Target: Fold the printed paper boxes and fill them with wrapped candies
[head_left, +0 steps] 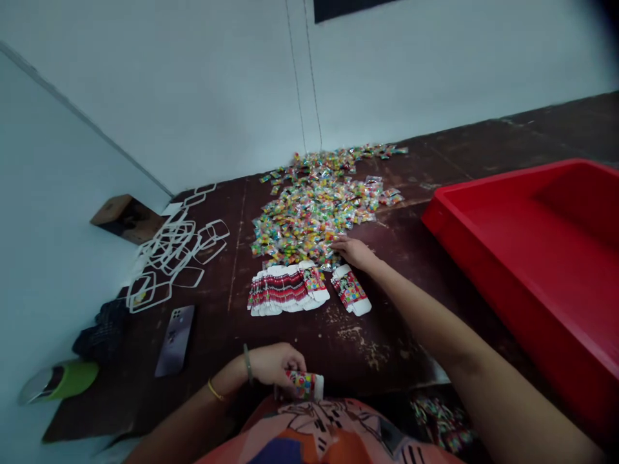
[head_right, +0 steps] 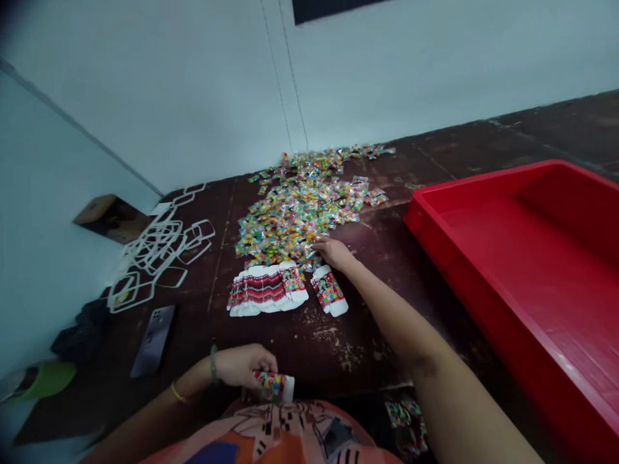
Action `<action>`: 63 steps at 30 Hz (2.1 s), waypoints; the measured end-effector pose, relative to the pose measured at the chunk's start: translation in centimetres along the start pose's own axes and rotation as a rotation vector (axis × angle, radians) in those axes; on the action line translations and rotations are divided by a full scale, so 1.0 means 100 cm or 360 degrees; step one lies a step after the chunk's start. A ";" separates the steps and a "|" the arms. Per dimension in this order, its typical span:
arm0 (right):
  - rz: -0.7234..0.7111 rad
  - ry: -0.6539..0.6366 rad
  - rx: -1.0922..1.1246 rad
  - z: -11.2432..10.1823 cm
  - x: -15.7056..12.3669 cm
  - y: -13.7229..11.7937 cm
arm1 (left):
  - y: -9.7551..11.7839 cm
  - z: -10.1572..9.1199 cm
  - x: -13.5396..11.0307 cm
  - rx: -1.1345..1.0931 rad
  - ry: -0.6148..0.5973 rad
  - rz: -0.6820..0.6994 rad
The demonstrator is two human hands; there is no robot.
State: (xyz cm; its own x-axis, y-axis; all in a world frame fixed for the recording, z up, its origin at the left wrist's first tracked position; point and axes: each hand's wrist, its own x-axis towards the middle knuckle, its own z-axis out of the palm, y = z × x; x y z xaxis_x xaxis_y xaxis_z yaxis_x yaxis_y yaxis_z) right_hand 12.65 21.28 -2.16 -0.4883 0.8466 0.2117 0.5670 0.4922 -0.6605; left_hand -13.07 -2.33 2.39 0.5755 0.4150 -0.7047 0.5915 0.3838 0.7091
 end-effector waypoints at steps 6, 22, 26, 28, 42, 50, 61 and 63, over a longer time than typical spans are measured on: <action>0.0255 0.0317 0.0224 -0.019 -0.074 -0.029 | 0.007 0.006 0.019 -0.0997 0.0247 0.0319; -0.0221 -0.0177 -0.0107 -0.015 -0.138 -0.111 | 0.042 0.034 0.061 -0.0833 0.0335 0.0445; -0.0180 -0.0290 0.0235 -0.007 -0.147 -0.119 | 0.036 0.032 0.061 -0.0910 0.0363 0.0416; 0.0012 -0.0223 0.0651 0.002 -0.154 -0.121 | 0.035 0.032 0.061 -0.1045 0.0376 0.0399; 0.0150 -0.0271 0.0993 -0.011 -0.161 -0.125 | 0.050 0.024 0.072 -0.0871 0.0521 0.0479; -0.0066 -0.0064 0.0531 -0.013 -0.167 -0.120 | 0.055 0.028 0.070 -0.1305 0.0141 0.0487; 0.0543 0.0019 0.1118 0.006 -0.173 -0.112 | 0.054 0.033 0.065 -0.0969 0.0196 0.0417; 0.0549 0.0084 0.1186 0.013 -0.177 -0.110 | 0.053 0.035 0.066 -0.0961 0.0240 0.0367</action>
State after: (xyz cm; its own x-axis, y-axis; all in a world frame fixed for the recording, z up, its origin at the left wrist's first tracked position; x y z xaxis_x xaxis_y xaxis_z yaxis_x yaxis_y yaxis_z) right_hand 14.17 0.58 0.45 -0.3246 0.9433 -0.0693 0.0811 -0.0453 -0.9957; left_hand -4.17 -0.41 1.39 0.5379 0.6359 -0.5534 0.0169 0.6482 0.7613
